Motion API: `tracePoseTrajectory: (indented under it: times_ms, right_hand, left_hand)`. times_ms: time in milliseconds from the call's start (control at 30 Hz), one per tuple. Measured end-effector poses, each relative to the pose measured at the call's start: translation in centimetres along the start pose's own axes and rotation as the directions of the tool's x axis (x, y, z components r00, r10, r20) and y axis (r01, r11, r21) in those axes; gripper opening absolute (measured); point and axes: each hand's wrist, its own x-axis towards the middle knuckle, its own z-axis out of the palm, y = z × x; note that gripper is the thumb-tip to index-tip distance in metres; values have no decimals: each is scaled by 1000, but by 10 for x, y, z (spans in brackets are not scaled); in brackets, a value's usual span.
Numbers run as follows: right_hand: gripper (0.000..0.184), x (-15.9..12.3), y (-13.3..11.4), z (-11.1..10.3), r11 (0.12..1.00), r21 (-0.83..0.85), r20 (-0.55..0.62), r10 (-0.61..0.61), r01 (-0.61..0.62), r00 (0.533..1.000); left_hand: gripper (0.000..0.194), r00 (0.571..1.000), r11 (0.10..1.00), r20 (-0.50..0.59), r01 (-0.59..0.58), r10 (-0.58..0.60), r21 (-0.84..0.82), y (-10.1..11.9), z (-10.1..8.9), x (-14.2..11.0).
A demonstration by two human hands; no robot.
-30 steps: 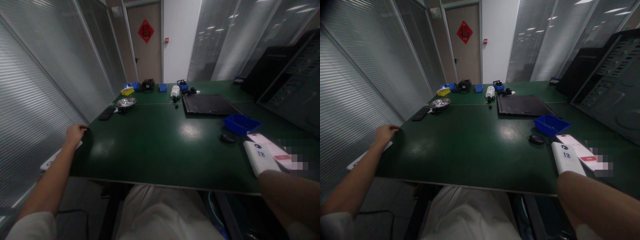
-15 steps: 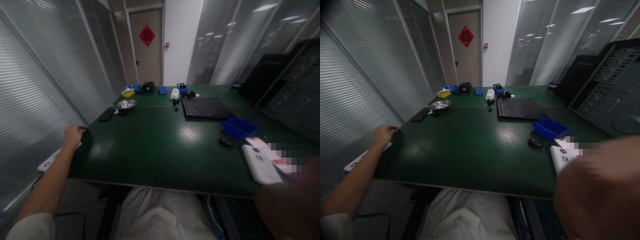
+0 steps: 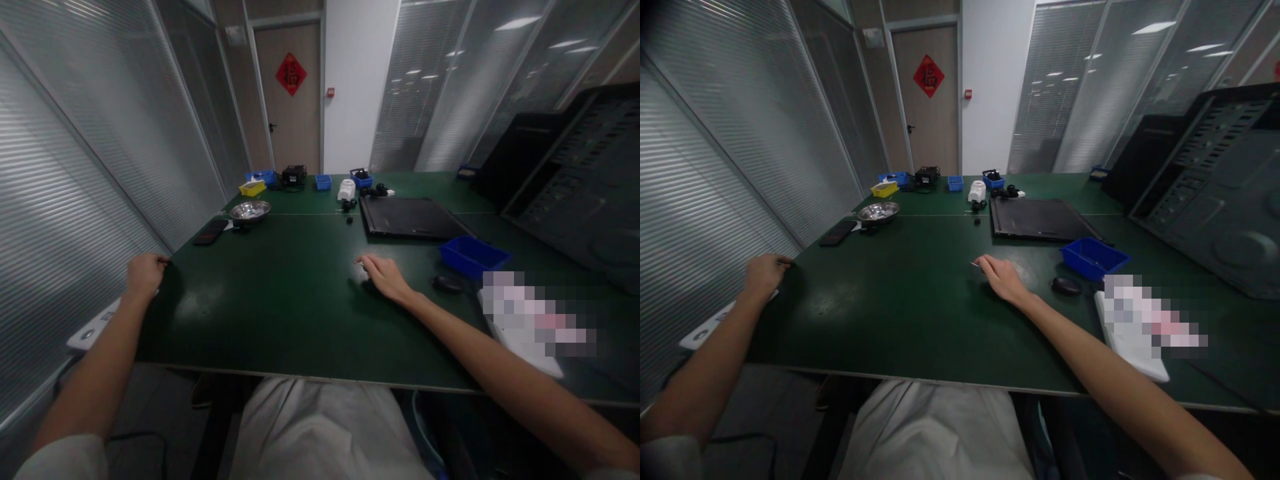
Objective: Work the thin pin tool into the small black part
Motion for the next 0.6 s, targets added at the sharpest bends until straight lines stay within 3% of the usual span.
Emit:
tracePoseTrajectory:
  times_ms: [167,600]
  right_hand:
    - [42,-4,-2,3,992,-124,68,-30,39,997]
    - [43,-4,-1,3,989,-147,51,-17,24,999]
  left_hand:
    - [40,999,982,-35,6,0,187,5,1,-3]
    - [39,998,977,-53,-18,30,214,7,2,-6]
